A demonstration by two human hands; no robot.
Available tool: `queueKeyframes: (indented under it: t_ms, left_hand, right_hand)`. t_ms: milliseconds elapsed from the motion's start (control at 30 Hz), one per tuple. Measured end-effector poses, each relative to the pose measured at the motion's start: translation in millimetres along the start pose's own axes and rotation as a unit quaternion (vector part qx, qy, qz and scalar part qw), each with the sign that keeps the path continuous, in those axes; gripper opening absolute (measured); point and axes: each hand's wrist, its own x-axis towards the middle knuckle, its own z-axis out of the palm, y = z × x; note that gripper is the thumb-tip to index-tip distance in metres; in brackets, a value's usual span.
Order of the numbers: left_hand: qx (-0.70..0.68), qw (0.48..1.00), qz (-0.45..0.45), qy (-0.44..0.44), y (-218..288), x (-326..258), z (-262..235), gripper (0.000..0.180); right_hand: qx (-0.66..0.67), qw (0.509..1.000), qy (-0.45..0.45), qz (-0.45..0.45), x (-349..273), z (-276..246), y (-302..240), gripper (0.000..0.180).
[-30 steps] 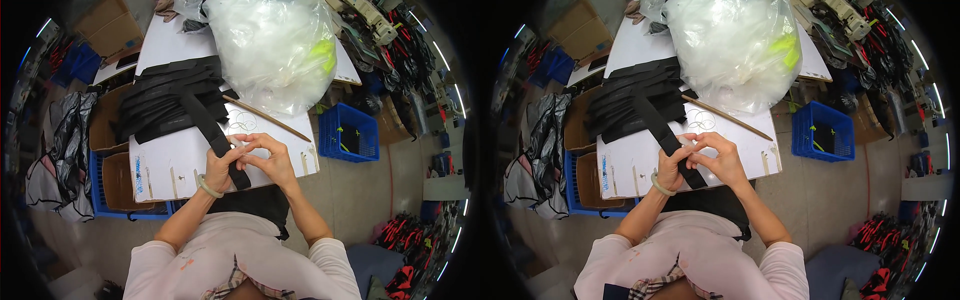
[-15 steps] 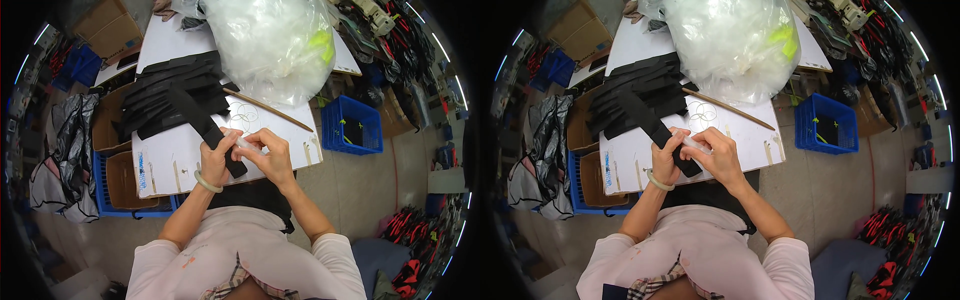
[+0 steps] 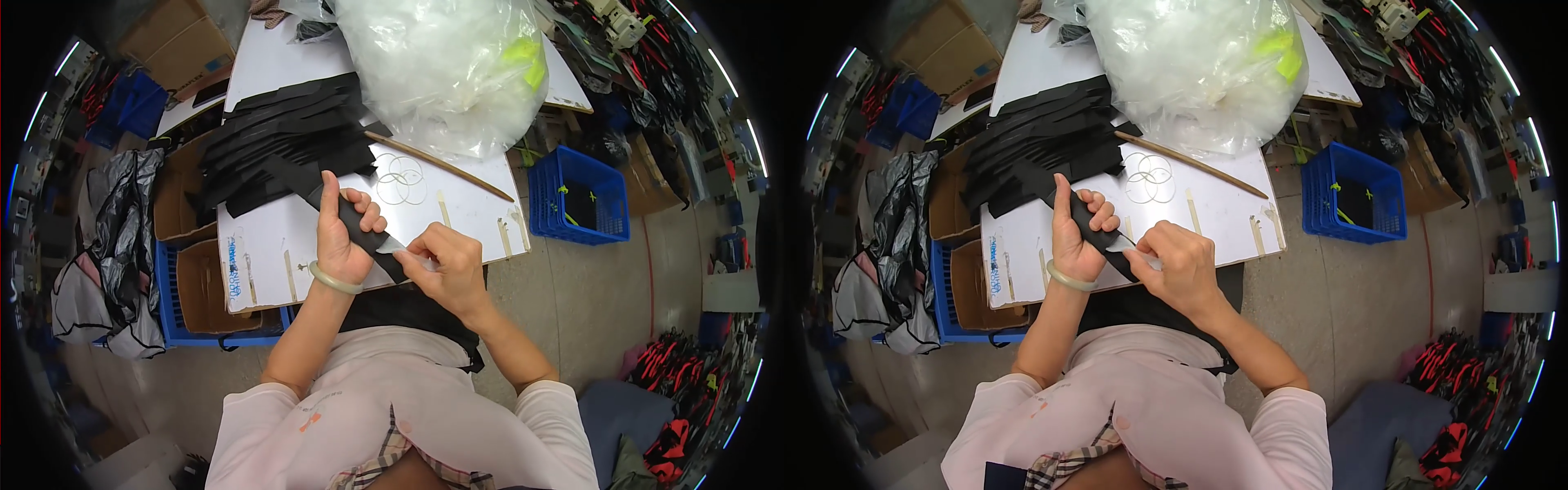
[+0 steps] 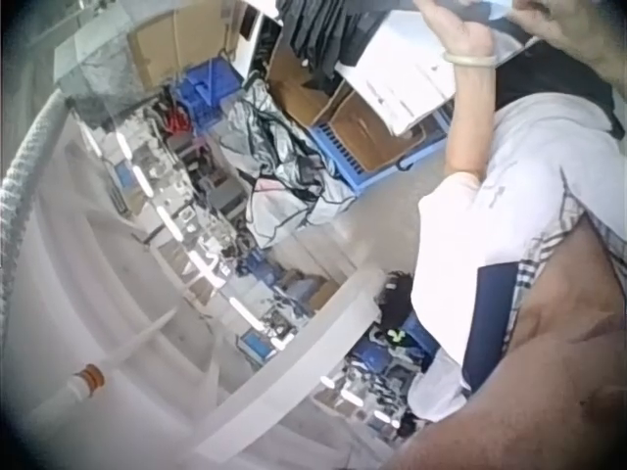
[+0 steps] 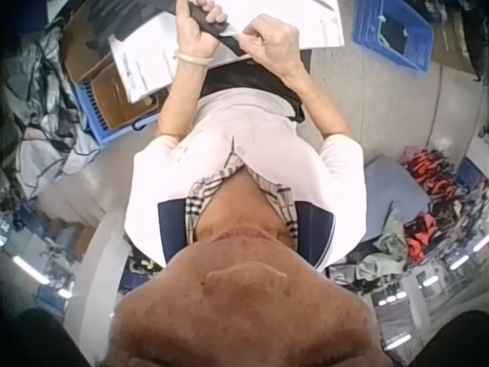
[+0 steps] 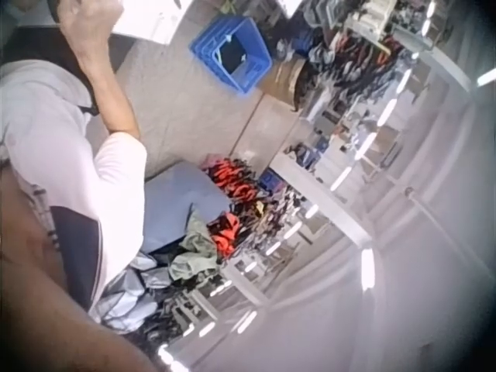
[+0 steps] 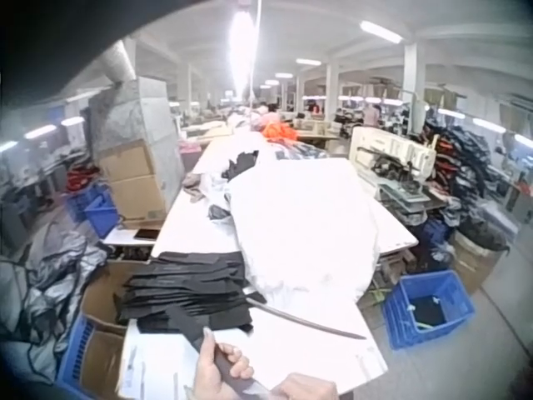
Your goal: Applying adhesive components to black fabric strips at a workstation table.
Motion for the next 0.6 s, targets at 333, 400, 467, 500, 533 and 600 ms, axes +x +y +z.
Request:
queueKeyframes:
  t_ms: [333, 400, 467, 500, 533, 600]
  left_hand:
    - [-0.035, 0.997, 0.047, -0.055, 9.6, 3.1, -8.9, 0.048]
    - [-0.071, 0.995, 0.033, -0.056, 16.8, 9.2, -9.1, 0.048]
    - [-0.077, 0.995, 0.023, -0.059, 14.8, 10.7, -6.0, 0.048]
    - [-0.080, 0.995, 0.012, -0.062, 12.4, 10.7, -4.5, 0.047]
    - [-0.064, 0.996, 0.016, -0.063, 6.0, 8.2, -3.7, 0.047]
    - [-0.069, 0.996, -0.003, -0.056, -0.7, 3.4, -2.5, 0.047]
  right_hand:
    - [-0.016, 1.000, -0.008, -0.020, 3.8, 0.7, -17.3, 0.021]
    - [-0.006, 1.000, -0.010, -0.014, -5.9, -6.1, -14.5, 0.021]
    - [0.004, 1.000, -0.010, -0.008, -8.4, -5.0, -10.6, 0.021]
    - [0.005, 0.999, 0.003, -0.052, -5.8, -0.6, -8.6, 0.019]
    - [0.007, 0.995, 0.015, -0.096, -3.6, 3.7, -7.2, 0.018]
    - [0.009, 0.992, 0.031, -0.118, 3.7, 14.1, -7.1, 0.017]
